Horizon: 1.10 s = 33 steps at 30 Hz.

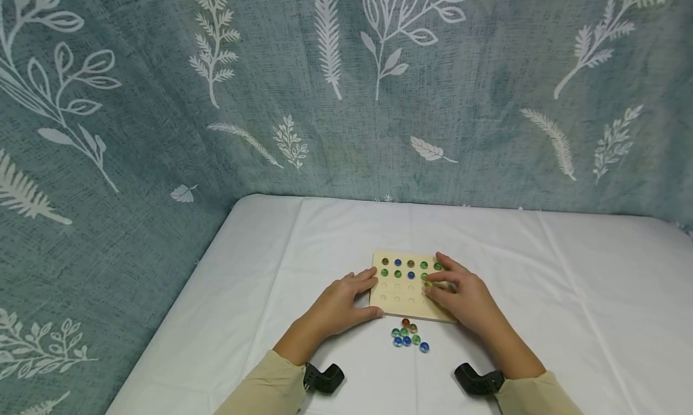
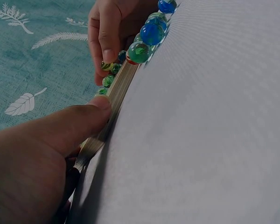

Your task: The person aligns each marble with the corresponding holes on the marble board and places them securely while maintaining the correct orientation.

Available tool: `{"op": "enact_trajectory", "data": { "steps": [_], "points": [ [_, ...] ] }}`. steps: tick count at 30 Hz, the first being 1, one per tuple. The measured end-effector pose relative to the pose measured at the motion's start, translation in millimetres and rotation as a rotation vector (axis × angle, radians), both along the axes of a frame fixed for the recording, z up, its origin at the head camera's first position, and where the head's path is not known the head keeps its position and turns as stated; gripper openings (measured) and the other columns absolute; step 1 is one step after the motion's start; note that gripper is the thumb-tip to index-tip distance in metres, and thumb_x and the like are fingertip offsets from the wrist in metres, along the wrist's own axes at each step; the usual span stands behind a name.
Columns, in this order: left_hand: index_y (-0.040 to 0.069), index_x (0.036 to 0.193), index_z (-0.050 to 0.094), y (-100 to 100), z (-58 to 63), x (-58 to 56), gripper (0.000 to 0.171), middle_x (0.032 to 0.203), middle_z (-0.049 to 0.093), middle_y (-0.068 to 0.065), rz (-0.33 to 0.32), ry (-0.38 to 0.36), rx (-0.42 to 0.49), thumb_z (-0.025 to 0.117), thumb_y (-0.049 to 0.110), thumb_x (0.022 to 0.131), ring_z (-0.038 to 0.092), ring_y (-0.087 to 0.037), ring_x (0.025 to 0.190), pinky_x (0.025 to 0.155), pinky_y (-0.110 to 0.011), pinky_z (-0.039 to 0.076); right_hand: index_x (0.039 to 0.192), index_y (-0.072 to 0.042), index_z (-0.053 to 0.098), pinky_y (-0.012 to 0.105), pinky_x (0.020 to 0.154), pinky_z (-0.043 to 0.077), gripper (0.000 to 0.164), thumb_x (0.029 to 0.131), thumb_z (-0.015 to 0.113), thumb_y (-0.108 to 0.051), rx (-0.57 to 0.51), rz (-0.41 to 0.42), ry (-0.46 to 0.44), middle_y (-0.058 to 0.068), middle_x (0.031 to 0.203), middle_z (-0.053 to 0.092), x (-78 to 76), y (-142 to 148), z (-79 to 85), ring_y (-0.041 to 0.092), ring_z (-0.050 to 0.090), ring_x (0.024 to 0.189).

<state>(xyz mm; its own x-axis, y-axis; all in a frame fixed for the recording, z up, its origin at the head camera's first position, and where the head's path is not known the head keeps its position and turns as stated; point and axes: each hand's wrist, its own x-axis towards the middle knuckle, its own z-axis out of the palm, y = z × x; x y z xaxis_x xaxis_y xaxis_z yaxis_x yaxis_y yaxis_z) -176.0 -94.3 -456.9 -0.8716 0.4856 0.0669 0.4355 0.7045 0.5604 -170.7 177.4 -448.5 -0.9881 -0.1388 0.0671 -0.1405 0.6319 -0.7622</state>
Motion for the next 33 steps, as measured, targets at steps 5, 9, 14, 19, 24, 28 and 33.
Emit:
{"op": "enact_trajectory", "data": {
  "steps": [5,9,14,19,24,28,33],
  "points": [
    [0.017,0.142,0.055,0.2,0.0,0.1,0.067,0.156,0.038,0.009,0.002,-0.006,0.002,0.075,0.046,0.085,0.040,-0.036,0.141,0.114,-0.049,0.037,0.107,-0.010,0.076,0.062,0.114,0.028,0.022,0.088,0.074,-0.021,0.024,-0.007,-0.002,0.015,0.157,0.035,-0.7,-2.0,-1.5,0.042,0.026,0.147],
    [0.017,0.142,0.055,0.3,0.0,0.3,0.067,0.156,0.039,0.009,0.005,-0.010,0.005,0.075,0.046,0.085,0.039,-0.036,0.141,0.114,-0.049,0.037,0.107,-0.010,0.076,0.062,0.115,0.026,0.023,0.087,0.074,-0.021,0.039,-0.007,-0.005,0.015,0.157,0.035,-0.9,-2.7,-2.9,0.041,0.023,0.148],
    [0.018,0.142,0.055,0.2,0.2,0.3,0.067,0.156,0.039,0.009,0.008,-0.010,0.005,0.075,0.045,0.085,0.040,-0.036,0.141,0.114,-0.048,0.037,0.106,-0.010,0.076,0.062,0.115,0.026,0.023,0.087,0.075,-0.021,0.053,-0.004,0.000,0.015,0.158,0.035,-1.1,-3.1,-4.3,0.040,0.023,0.148],
    [0.018,0.142,0.055,0.1,-0.4,0.3,0.067,0.156,0.039,0.009,0.010,-0.008,0.001,0.075,0.046,0.085,0.040,-0.037,0.141,0.113,-0.049,0.038,0.107,-0.010,0.076,0.062,0.115,0.026,0.023,0.086,0.075,-0.020,0.059,0.002,0.004,0.015,0.158,0.034,-0.6,-3.4,-5.3,0.040,0.023,0.148],
    [0.018,0.142,0.055,0.1,-0.7,0.3,0.067,0.156,0.038,0.009,0.009,-0.007,0.000,0.075,0.046,0.085,0.040,-0.037,0.141,0.114,-0.049,0.037,0.107,-0.010,0.076,0.062,0.115,0.025,0.023,0.086,0.075,-0.021,0.066,0.002,0.006,0.015,0.158,0.035,-0.4,-3.2,-5.8,0.041,0.024,0.147],
    [0.017,0.142,0.055,0.2,-1.2,0.2,0.067,0.156,0.038,0.009,0.007,-0.007,0.001,0.075,0.045,0.085,0.040,-0.036,0.141,0.114,-0.048,0.037,0.107,-0.010,0.076,0.062,0.115,0.026,0.023,0.086,0.075,-0.021,0.064,0.003,0.007,0.015,0.158,0.035,-0.4,-3.4,-5.8,0.042,0.025,0.147],
    [0.017,0.142,0.055,0.2,-1.5,0.0,0.067,0.156,0.039,0.008,0.003,-0.002,0.002,0.076,0.044,0.085,0.040,-0.036,0.141,0.114,-0.047,0.037,0.107,-0.010,0.076,0.062,0.115,0.025,0.024,0.086,0.075,-0.021,0.064,0.001,0.004,0.015,0.158,0.035,-0.3,-3.7,-5.6,0.041,0.024,0.148]
  ]
}}
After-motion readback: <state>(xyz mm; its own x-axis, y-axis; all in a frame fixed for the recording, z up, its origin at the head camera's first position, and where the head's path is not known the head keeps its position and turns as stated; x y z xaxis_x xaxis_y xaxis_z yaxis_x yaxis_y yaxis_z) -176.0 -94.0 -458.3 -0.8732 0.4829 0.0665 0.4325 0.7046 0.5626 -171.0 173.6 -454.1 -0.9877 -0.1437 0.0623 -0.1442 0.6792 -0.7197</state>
